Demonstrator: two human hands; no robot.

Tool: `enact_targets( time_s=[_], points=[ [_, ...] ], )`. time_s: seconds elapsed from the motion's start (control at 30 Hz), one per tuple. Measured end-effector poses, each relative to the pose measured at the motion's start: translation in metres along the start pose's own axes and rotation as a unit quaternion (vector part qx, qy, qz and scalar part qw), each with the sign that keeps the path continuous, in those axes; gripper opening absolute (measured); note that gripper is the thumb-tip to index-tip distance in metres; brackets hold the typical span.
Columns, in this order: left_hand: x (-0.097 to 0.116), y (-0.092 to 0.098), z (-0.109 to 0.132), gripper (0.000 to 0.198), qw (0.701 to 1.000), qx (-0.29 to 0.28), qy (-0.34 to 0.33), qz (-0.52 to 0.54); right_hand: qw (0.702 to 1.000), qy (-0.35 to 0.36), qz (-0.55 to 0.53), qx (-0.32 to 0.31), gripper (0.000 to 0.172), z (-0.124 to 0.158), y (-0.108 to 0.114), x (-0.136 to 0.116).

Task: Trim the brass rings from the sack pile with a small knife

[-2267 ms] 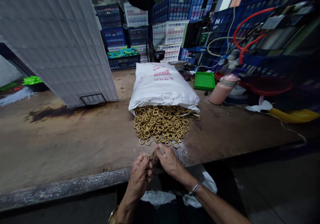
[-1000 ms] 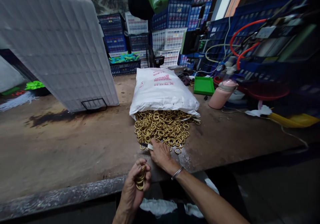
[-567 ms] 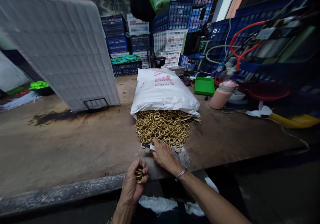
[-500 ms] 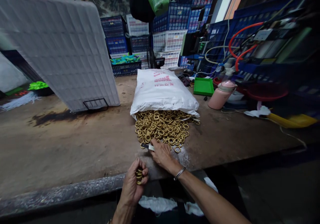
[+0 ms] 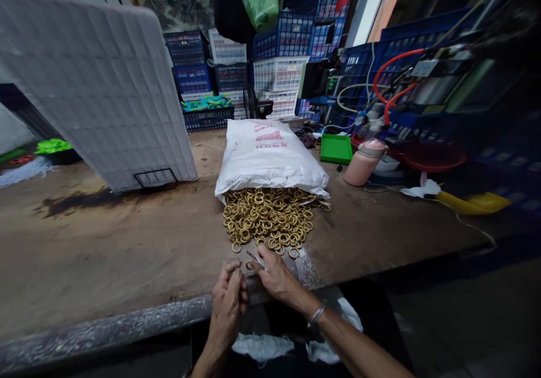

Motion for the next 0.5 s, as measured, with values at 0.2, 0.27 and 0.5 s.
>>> enact_targets(
  time_s=[0.2, 0.27, 0.5],
  points=[
    [-0.0045, -0.0046, -0.0011, 0.035, 0.999, -0.016, -0.007, -0.045, 0.989, -0.049, -0.135, -0.031, 0.015, 0.012, 0.0046, -0.0066],
    [-0.0055, -0.0038, -0.001, 0.035, 0.998, -0.025, -0.012, -0.05, 0.983, -0.089, -0.155, -0.033, 0.015, 0.0117, 0.0036, -0.0072],
    [-0.0047, -0.0037, 0.0029, 0.034, 0.996, -0.068, 0.007, -0.064, 0.981, -0.119, -0.153, -0.025, 0.013, 0.0073, 0.0003, -0.0098]
  ],
)
Point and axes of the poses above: each hand's wrist, its own z-axis away from the middle knuckle, its own y-axis out of the back of the hand, x = y × z, the point moved 3 cm from there along -z, towards the middle knuckle, and after that the axes turned 14 degrees about x, right-handed, at the moved point
